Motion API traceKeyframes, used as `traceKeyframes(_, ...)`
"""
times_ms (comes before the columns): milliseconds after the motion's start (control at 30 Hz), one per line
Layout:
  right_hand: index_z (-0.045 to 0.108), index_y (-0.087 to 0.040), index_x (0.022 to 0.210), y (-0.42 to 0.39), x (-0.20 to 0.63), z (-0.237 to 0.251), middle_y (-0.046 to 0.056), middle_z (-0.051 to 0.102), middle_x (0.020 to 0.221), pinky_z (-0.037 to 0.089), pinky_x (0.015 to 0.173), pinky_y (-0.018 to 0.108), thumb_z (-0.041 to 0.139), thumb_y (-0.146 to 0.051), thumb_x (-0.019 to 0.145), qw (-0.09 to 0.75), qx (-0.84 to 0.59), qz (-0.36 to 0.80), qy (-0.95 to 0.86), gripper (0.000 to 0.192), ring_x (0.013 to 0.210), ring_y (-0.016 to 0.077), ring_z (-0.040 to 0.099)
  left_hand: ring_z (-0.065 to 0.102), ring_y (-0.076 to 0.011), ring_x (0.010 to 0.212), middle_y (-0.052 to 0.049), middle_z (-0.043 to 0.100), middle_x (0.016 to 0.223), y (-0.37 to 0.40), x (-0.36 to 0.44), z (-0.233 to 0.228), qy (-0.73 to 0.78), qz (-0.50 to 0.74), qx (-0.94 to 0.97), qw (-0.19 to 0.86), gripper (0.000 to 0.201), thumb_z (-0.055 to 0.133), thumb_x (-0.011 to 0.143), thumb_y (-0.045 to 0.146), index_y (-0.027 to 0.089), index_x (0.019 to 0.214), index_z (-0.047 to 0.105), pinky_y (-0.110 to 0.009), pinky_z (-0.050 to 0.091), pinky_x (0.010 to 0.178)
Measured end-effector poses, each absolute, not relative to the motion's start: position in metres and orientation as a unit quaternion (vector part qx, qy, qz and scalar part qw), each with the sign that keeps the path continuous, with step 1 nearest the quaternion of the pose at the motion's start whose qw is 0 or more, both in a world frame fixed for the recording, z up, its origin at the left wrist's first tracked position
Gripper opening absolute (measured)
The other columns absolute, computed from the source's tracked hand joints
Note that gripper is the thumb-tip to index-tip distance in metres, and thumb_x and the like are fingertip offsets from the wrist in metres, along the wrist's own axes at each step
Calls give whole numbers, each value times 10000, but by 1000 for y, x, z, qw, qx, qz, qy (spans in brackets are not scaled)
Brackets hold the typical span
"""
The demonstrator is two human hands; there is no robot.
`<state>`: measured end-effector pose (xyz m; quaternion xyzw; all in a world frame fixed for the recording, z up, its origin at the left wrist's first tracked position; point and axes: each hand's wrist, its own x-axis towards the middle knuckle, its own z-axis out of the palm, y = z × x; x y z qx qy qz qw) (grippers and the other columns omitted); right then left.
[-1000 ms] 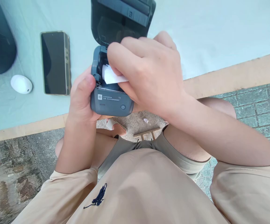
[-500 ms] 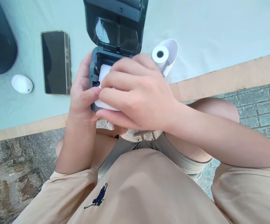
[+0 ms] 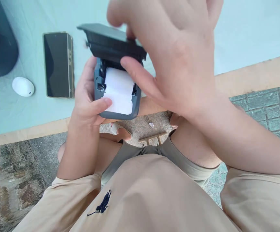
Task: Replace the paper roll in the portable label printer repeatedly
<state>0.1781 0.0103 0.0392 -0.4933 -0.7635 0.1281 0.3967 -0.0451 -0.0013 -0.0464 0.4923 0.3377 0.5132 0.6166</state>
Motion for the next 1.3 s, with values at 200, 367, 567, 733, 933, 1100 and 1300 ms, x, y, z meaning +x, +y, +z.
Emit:
traceKeyframes(200, 601, -255, 1072, 3, 175, 27, 32, 676, 1051, 435, 899, 474, 500, -471, 934, 326, -397, -38, -857, 276, 1036, 255, 684, 691, -376, 1216, -100, 716, 1179, 3, -49, -58, 317, 497, 520, 619, 1135, 894, 529, 507, 260, 1512, 381, -371, 608, 769)
traceKeyframes(367, 622, -291, 1093, 1, 180, 29, 10, 668, 1112, 358, 923, 412, 505, -479, 956, 269, -391, -27, -880, 260, 1090, 225, 641, 726, -349, 1107, -103, 716, 1202, 4, -50, -58, 332, 484, 532, 610, 1203, 904, 488, 505, 269, 1524, 338, -356, 588, 759)
traceKeyframes(567, 683, -290, 1040, 2, 177, 29, 8, 669, 1092, 325, 931, 386, 501, -529, 958, 259, -402, -9, -878, 311, 1084, 206, 610, 740, -269, 862, -121, 696, 1232, 3, -53, -59, 327, 464, 553, 609, 1288, 892, 528, 479, 246, 1593, 208, -371, 582, 747)
traceKeyframes(733, 710, -266, 937, 4, 175, 29, 4, 686, 1009, 324, 916, 383, 481, -566, 971, 250, -403, 16, -880, 379, 1058, 197, 617, 706, -355, 1147, -98, 649, 1294, 4, -55, -62, 288, 489, 556, 606, 1219, 910, 517, 501, 294, 1571, 336, -436, 601, 869)
traceKeyframes(933, 633, -311, 1176, 0, 174, 32, -6, 673, 1225, 370, 925, 382, 486, -533, 989, 281, -389, 23, -877, 325, 1098, 189, 663, 620, -343, 1329, -46, 630, 1342, -4, -43, -36, 314, 501, 449, 670, 809, 845, 635, 659, 353, 1330, 565, -486, 597, 1015)
traceKeyframes(1100, 561, -277, 1282, -3, 169, 28, 13, 637, 1402, 380, 951, 357, 480, -534, 1005, 297, -380, 28, -876, 386, 1175, 163, 688, 670, -314, 1231, -63, 688, 1132, -7, -36, -29, 295, 525, 410, 685, 403, 744, 859, 467, 300, 1216, 660, -505, 569, 1046)
traceKeyframes(1300, 574, -296, 1261, -4, 166, 26, -24, 657, 1384, 352, 942, 360, 439, -540, 1020, 292, -378, 27, -878, 368, 1159, 128, 685, 713, -280, 966, -64, 691, 952, -3, -41, -35, 286, 519, 450, 668, 348, 735, 850, 477, 264, 1125, 725, -420, 603, 805)
